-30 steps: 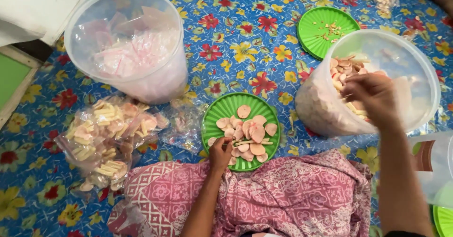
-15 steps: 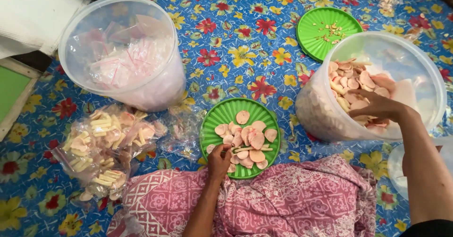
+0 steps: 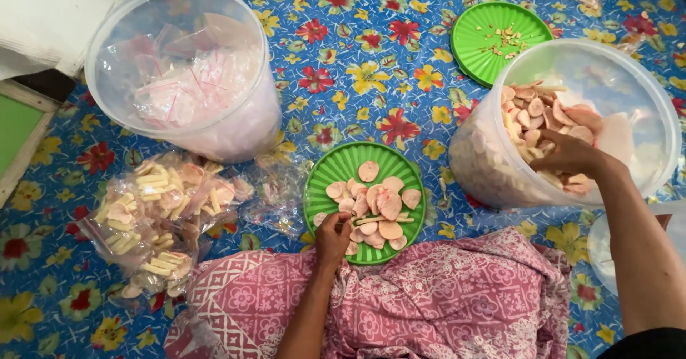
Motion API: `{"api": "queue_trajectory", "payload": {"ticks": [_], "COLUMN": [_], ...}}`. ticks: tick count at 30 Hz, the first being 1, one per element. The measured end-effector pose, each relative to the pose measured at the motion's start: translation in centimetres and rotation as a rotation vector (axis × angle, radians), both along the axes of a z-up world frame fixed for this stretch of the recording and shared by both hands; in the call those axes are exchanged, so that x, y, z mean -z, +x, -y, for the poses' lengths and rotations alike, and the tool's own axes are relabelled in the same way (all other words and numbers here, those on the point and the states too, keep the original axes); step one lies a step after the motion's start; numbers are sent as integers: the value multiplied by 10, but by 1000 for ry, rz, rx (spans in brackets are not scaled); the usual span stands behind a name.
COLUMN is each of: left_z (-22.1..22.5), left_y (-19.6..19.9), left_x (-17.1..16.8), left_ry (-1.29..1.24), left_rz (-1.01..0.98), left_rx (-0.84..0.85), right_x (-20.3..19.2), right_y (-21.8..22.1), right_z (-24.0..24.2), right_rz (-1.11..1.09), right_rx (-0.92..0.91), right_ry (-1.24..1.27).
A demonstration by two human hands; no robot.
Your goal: Arranging crackers from a large container onto a green plate
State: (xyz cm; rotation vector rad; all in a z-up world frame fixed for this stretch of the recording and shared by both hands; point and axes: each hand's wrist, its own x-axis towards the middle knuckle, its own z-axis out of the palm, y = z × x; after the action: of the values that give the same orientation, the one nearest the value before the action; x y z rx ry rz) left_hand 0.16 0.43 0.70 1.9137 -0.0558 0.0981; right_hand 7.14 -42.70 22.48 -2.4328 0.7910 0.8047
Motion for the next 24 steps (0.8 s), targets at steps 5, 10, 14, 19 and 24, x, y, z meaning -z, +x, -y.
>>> {"api": "queue_trajectory", "payload": {"ticks": [5,10,14,19,24], "left_z": [0,0,0,-1,-1], "left_y": [-2,-2,-1,-2,-2], "left_x": [-3,1,6,2,1], "left_ry": [-16,-23,-6,-11,-52], "left_rz": [-6,-14,47,63,38], "left_rx": [-7,-19,-14,-19,-39], "right_x": [-9,-42,-52,-91,-43], "right_y": [-10,-21,-21,-35,-25], "right_z": [5,-4,8,-64,-147], "right_rz": [74,282,537,832,621], "right_rx": [6,121,199,58,-427], "right_ry": [-36,156,409,666,493]}}
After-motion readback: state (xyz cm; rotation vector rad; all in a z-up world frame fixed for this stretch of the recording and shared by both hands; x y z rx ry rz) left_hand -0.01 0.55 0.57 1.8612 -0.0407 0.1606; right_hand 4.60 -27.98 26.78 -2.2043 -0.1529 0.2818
